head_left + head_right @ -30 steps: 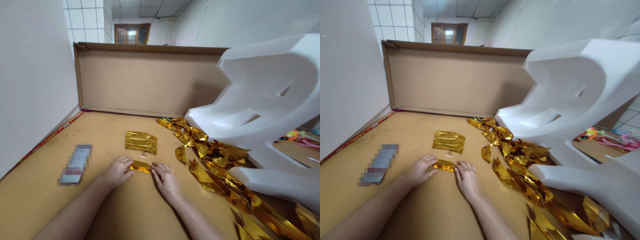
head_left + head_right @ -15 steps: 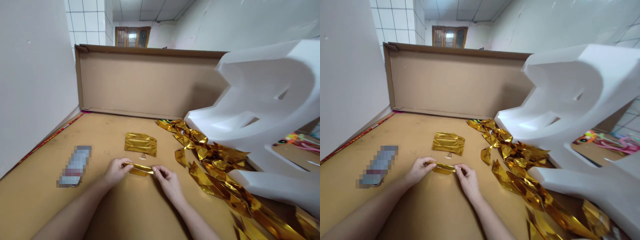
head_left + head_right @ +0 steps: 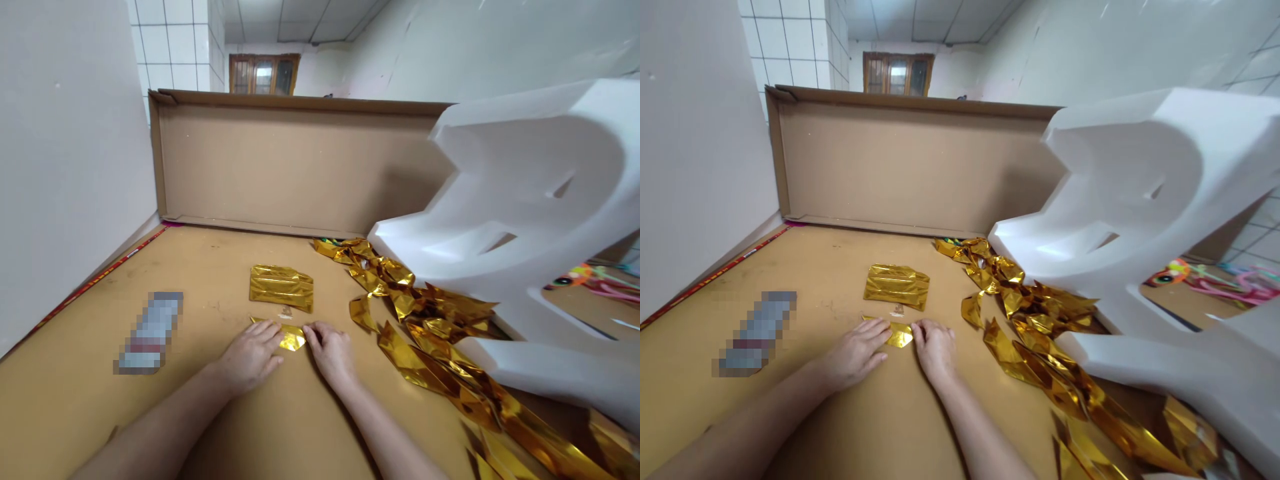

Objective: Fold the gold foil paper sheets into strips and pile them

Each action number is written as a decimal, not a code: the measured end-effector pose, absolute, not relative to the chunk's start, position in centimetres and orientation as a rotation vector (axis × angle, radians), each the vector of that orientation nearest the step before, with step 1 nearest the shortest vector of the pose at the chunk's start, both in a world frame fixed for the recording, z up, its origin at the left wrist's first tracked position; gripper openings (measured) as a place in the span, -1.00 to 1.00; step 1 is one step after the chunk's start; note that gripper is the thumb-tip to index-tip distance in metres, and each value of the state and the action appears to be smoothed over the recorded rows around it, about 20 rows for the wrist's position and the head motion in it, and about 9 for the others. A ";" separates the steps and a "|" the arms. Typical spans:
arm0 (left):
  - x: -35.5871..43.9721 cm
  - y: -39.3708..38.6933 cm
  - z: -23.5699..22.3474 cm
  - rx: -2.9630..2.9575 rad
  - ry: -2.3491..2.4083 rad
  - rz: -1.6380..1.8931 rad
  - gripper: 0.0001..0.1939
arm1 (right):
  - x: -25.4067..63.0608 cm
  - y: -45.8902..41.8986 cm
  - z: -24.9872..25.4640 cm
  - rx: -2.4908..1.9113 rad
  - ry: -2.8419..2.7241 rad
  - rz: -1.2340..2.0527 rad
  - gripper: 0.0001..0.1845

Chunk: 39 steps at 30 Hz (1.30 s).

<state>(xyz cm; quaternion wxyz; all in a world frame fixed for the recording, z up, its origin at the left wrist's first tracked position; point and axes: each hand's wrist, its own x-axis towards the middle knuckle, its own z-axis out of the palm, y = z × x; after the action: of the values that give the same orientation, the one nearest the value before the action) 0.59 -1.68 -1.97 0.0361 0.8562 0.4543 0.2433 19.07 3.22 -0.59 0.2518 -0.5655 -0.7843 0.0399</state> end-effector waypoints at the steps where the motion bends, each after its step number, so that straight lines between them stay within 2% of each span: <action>1: 0.7 -1.7 -2.0 2.640 1.402 0.698 -0.63 | 19.0 3.1 -0.6 -1.541 -2.148 0.041 -0.71; 6: 0.9 -1.7 -2.2 2.652 1.419 0.613 -0.64 | 18.3 1.5 -0.6 -1.288 -2.323 -0.160 -0.64; 10: 0.9 -1.6 -2.0 2.635 1.366 0.636 -0.55 | 17.5 0.3 -1.5 -1.118 -2.556 -0.022 -0.48; 16: 0.8 -1.6 -2.1 2.608 1.346 0.593 -0.47 | 17.2 -0.2 -2.1 -1.179 -2.675 0.221 -0.35; 25: 0.6 -1.5 -2.6 2.636 1.355 0.598 -0.49 | 17.7 -0.3 -1.6 -1.144 -2.659 0.273 -0.35; 30: 0.2 -1.5 -2.3 2.633 1.378 0.648 -0.62 | 18.5 0.0 -1.2 -1.200 -2.588 0.262 -0.37; 39: -1.2 -0.6 -1.8 2.552 1.436 0.771 -0.82 | 20.0 1.8 -0.9 -1.304 -2.382 0.175 -0.57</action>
<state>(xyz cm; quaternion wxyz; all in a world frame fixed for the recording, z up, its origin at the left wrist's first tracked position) -1.16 -0.58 -1.84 0.0568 0.8413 0.4736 0.2542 20.04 1.80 -0.92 0.2087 -0.4686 -0.8561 0.0628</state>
